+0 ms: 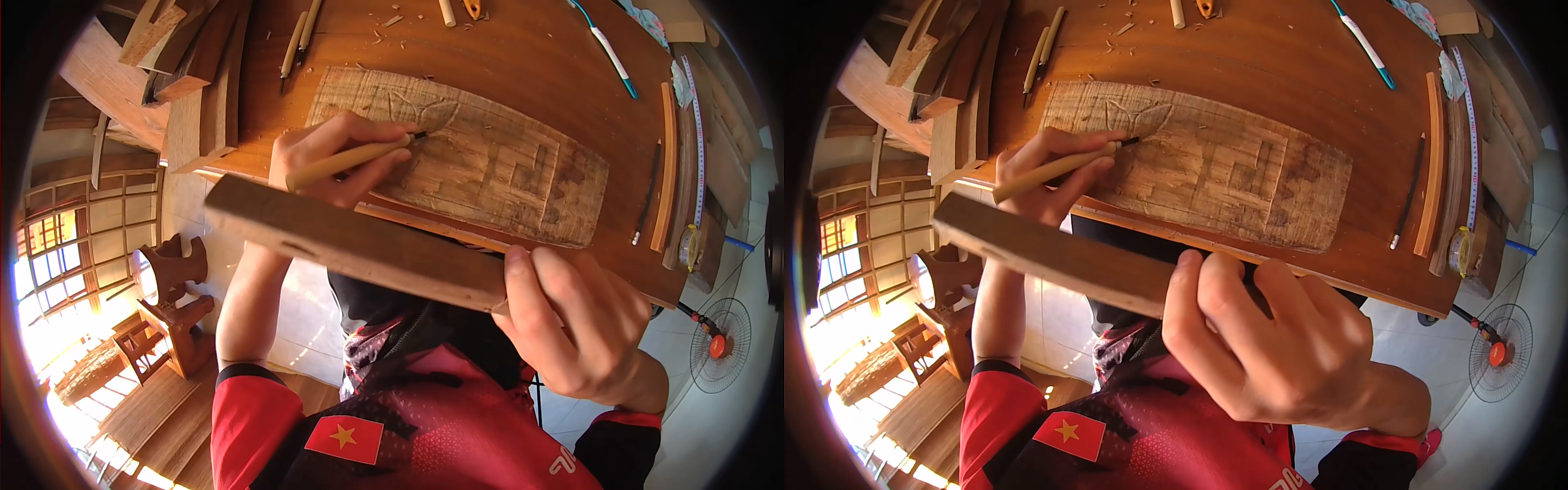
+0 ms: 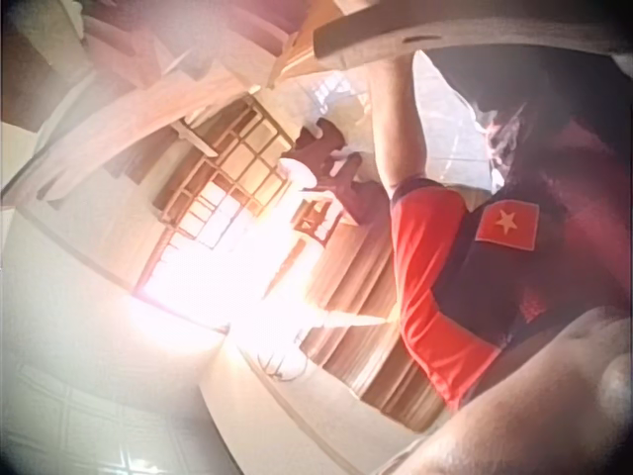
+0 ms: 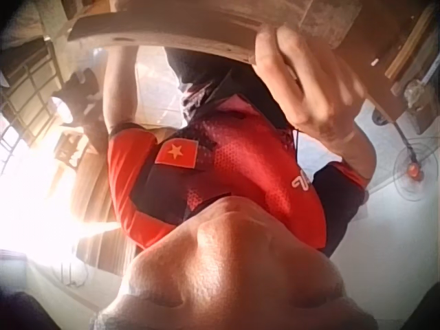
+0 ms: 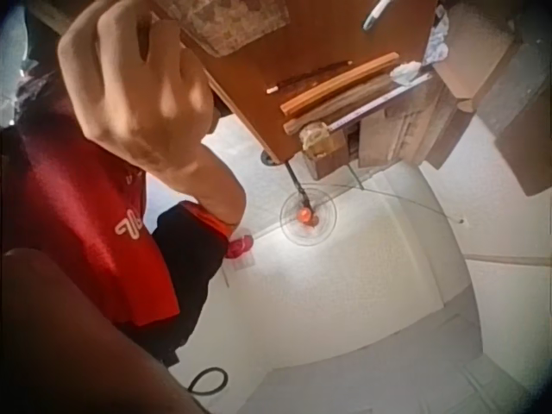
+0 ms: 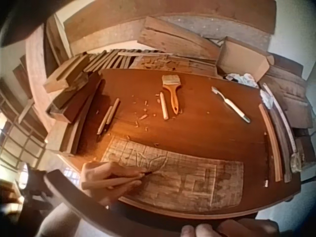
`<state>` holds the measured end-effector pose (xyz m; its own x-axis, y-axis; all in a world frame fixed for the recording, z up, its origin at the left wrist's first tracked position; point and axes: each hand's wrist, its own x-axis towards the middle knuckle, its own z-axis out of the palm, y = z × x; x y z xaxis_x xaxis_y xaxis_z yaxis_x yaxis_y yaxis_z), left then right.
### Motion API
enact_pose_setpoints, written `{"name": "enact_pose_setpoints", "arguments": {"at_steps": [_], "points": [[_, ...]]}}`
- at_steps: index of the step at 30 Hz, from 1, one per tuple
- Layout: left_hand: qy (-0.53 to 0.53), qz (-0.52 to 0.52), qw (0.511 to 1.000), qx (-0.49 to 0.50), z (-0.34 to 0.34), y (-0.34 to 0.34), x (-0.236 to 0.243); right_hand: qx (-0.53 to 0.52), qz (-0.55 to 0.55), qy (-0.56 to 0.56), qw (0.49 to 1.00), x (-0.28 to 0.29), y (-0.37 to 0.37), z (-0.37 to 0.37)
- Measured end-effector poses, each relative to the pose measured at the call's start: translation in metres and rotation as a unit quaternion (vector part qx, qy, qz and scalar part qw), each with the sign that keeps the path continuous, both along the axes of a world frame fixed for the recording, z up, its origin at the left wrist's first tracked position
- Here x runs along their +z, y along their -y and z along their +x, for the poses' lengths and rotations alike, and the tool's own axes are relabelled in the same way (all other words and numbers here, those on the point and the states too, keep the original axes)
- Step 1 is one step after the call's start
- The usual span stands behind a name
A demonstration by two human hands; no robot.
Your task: The person carves a design into a rectangular wooden board using a chisel and a wooden mallet. They repeatedly strike the chisel to remove wood shavings and refine the pattern on the board's surface.
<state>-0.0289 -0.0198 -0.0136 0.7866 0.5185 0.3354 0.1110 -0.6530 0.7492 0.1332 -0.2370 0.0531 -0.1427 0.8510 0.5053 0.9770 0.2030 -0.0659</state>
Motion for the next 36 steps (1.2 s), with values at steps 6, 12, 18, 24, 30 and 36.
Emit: {"name": "enact_pose_setpoints", "arguments": {"at_steps": [6, 12, 18, 24, 30, 36], "points": [[-0.004, 0.121, 0.993, 0.008, -0.005, -0.004, -0.006, -0.004, -0.015, -0.014, 1.000, 0.000, -0.005, -0.003], [-0.004, 0.150, 0.989, 0.003, -0.002, 0.002, -0.002, 0.047, -0.075, -0.014, 0.996, 0.020, -0.002, -0.006], [0.016, 0.083, 0.996, 0.029, 0.008, 0.007, -0.011, 0.014, -0.104, -0.018, 0.994, 0.023, 0.004, -0.005], [0.000, 0.059, 0.996, 0.070, 0.010, 0.009, -0.013, -0.047, -0.027, -0.025, 0.998, 0.004, 0.005, -0.005], [-0.004, 0.035, 0.998, 0.054, 0.017, 0.012, -0.014, -0.061, -0.009, -0.049, 0.997, -0.005, -0.002, -0.004], [0.004, -0.062, 0.998, 0.024, 0.028, 0.018, -0.015, -0.066, -0.041, -0.071, 0.994, 0.000, 0.011, -0.002]]}}
